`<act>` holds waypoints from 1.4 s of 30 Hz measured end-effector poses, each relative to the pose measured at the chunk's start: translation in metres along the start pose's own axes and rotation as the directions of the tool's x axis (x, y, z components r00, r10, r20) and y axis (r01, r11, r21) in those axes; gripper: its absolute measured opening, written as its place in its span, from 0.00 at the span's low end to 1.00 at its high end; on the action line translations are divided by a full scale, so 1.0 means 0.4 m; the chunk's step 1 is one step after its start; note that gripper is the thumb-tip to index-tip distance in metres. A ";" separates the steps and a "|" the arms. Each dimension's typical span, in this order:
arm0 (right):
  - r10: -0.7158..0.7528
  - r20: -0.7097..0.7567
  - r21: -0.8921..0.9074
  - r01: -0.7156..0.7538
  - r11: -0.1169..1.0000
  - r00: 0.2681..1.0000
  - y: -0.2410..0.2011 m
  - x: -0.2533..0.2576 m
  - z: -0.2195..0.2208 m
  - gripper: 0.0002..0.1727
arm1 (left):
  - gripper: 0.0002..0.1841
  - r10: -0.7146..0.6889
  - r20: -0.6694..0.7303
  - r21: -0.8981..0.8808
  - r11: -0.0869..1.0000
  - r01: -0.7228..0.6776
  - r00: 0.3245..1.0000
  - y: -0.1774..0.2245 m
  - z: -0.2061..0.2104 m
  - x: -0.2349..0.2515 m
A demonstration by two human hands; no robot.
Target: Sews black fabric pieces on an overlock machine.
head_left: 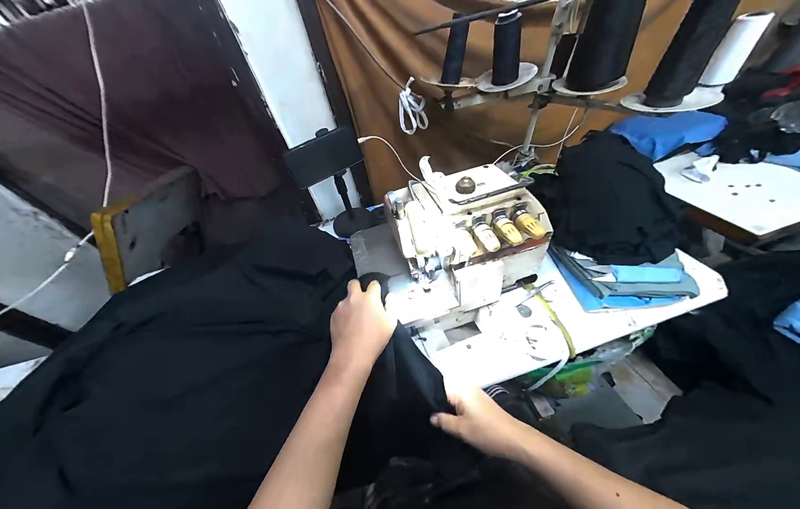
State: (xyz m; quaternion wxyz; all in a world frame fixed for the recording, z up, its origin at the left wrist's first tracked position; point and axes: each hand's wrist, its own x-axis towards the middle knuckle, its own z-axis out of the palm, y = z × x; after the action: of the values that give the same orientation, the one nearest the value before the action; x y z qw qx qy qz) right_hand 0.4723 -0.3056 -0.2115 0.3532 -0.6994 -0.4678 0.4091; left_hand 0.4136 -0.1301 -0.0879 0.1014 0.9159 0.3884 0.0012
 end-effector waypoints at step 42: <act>-0.016 -0.122 0.778 0.105 0.620 0.992 0.038 0.026 -0.089 0.10 | 0.25 0.336 -0.215 -0.070 0.931 -0.357 0.917 -0.047 0.071 0.180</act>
State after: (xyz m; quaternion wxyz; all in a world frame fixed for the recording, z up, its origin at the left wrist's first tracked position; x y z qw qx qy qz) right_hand 0.5124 -0.3044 -0.2125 0.6591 -0.4801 -0.2479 0.5230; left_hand 0.4527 -0.0713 -0.1249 0.1096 0.9585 0.2275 0.1321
